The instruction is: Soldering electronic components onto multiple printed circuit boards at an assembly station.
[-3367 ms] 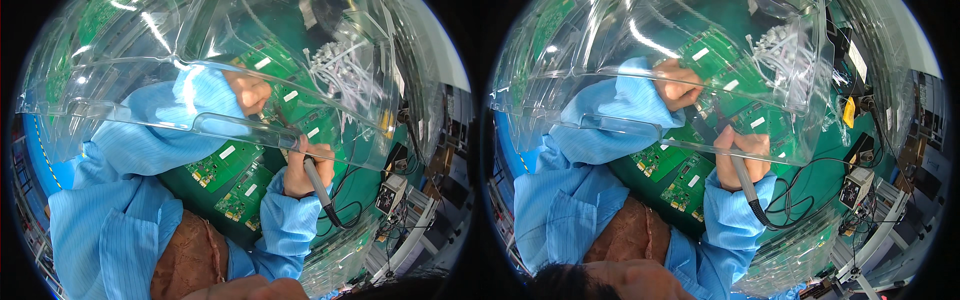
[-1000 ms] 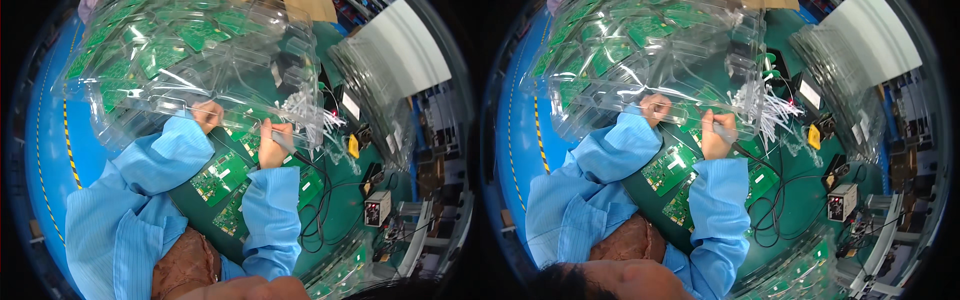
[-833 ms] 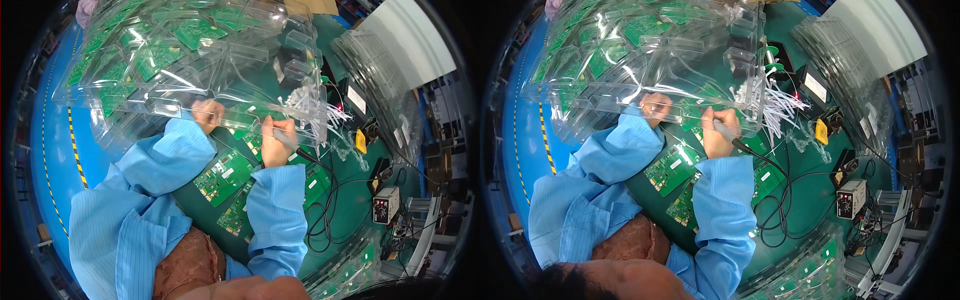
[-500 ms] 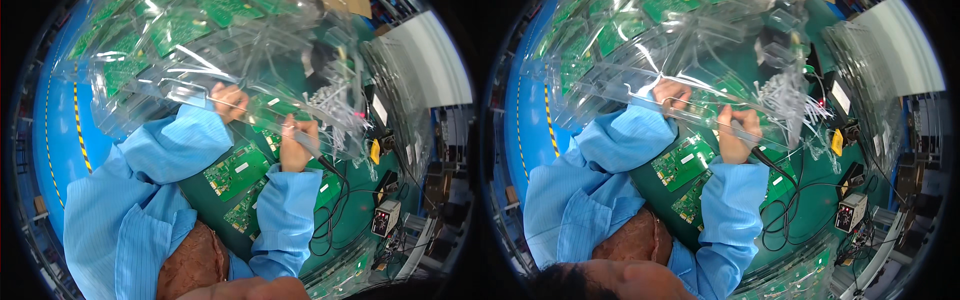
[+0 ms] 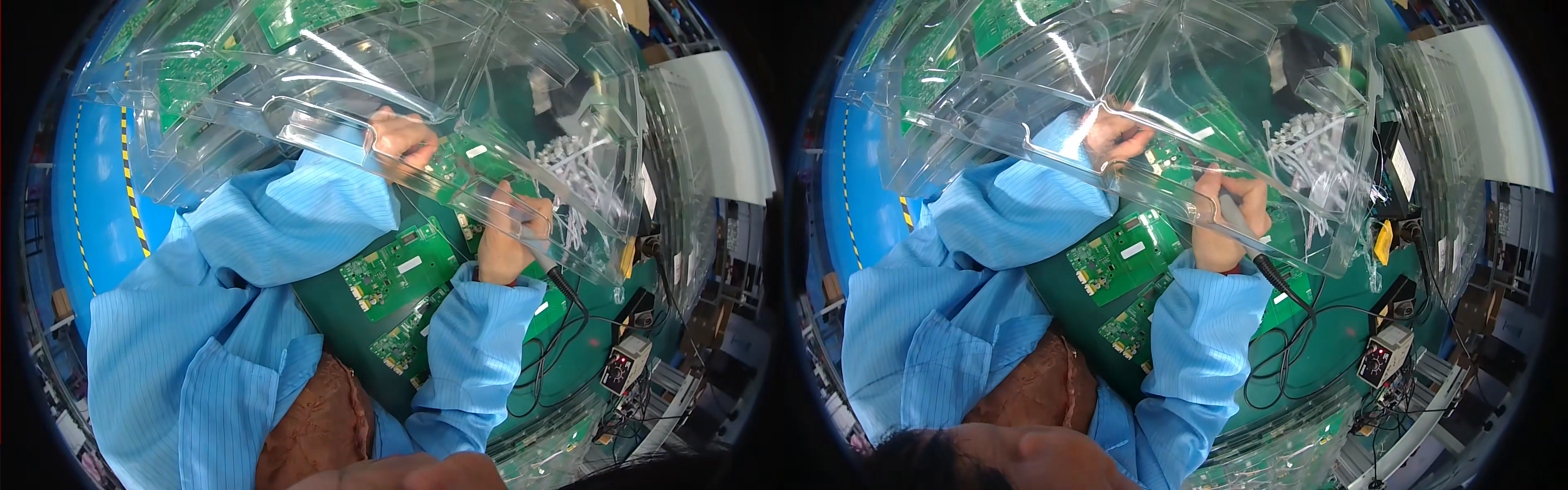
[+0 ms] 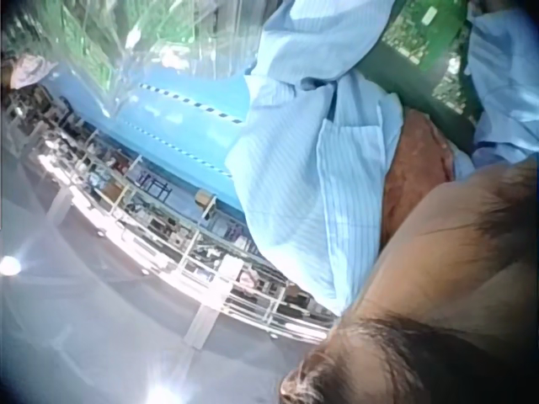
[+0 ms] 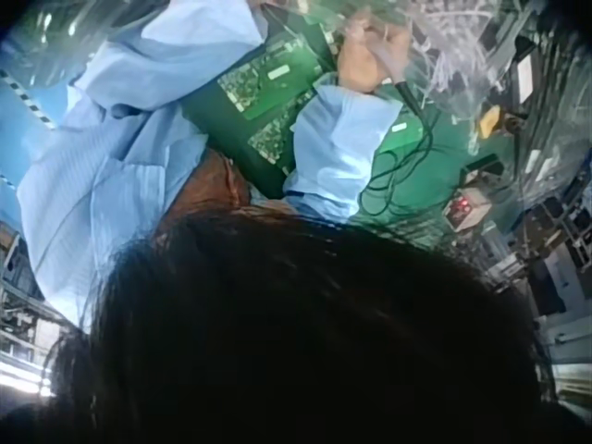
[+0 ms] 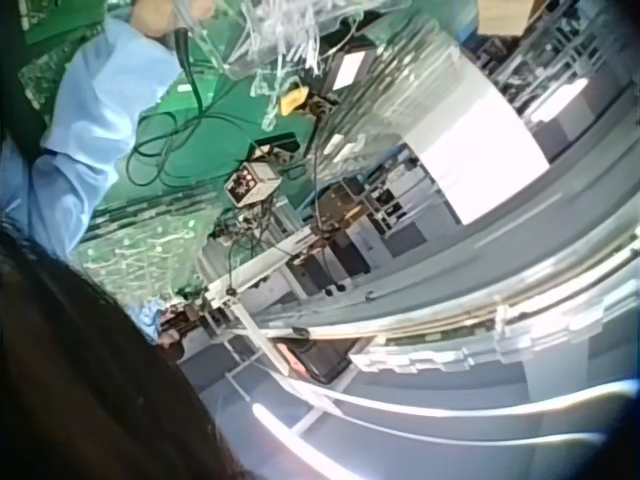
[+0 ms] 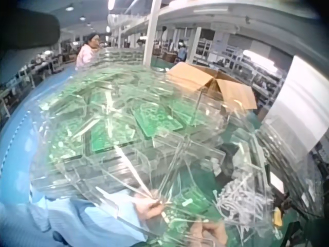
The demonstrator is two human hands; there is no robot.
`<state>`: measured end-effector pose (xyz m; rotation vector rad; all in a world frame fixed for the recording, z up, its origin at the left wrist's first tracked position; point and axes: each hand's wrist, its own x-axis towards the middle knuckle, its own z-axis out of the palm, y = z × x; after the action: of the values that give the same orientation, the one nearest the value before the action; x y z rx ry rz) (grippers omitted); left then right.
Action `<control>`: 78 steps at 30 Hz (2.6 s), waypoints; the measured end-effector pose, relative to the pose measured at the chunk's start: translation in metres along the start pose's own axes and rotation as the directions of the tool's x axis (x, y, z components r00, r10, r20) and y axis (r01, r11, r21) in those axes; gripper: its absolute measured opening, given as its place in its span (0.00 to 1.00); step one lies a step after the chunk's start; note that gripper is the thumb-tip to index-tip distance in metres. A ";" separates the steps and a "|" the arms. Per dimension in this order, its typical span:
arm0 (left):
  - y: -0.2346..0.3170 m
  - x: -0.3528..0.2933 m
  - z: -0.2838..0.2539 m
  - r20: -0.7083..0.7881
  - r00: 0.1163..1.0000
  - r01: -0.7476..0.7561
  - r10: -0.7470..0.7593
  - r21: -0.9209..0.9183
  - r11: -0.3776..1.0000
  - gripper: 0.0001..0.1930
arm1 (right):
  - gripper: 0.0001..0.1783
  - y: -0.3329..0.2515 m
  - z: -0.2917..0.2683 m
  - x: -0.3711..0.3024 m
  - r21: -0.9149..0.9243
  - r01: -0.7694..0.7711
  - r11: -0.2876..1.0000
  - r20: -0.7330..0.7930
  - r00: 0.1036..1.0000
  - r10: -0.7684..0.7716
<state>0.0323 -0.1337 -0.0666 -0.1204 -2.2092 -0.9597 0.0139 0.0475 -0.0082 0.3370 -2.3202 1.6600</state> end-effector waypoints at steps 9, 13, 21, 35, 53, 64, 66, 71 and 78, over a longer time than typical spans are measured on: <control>-0.006 -0.001 0.001 0.050 0.999 -0.006 0.007 -0.026 1.000 0.06 | 0.16 -0.004 0.001 0.001 -0.112 0.041 0.993 0.028 0.999 -0.038; -0.002 0.000 0.003 0.010 1.000 0.019 -0.019 -0.015 1.000 0.06 | 0.16 -0.004 0.002 0.001 -0.071 0.038 0.997 0.038 0.999 -0.035; -0.004 -0.002 0.007 -0.012 1.000 0.023 -0.024 -0.040 0.999 0.06 | 0.15 0.000 0.001 0.000 -0.060 0.025 0.998 0.057 0.998 -0.022; -0.005 -0.003 0.011 -0.035 0.999 0.017 -0.018 -0.014 1.000 0.08 | 0.14 0.001 -0.003 0.000 -0.119 0.124 0.985 0.042 0.992 -0.120; -0.007 -0.005 0.009 0.049 0.998 0.048 -0.044 -0.070 0.996 0.07 | 0.13 0.020 0.000 -0.003 -0.067 0.100 0.993 0.074 0.993 -0.095; -0.002 -0.004 0.002 0.090 0.992 0.090 -0.087 -0.023 0.996 0.05 | 0.14 0.018 0.000 -0.002 -0.064 0.105 0.992 0.089 0.991 -0.099; -0.005 -0.004 0.009 0.054 0.996 0.068 -0.065 -0.040 0.997 0.05 | 0.15 0.017 -0.001 -0.001 -0.046 0.102 0.994 0.082 0.992 -0.098; -0.007 -0.005 0.009 -0.025 1.000 0.013 -0.014 -0.059 0.998 0.05 | 0.16 0.014 -0.001 -0.003 -0.049 0.116 0.992 0.042 0.993 -0.114; -0.002 -0.003 0.005 0.014 1.000 0.012 -0.011 -0.052 0.999 0.06 | 0.16 0.017 -0.004 -0.002 -0.102 0.135 0.986 0.065 0.990 -0.129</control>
<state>0.0310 -0.1313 -0.0716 -0.1392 -2.2003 -1.0265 0.0105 0.0566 -0.0227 0.5109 -2.3607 1.4775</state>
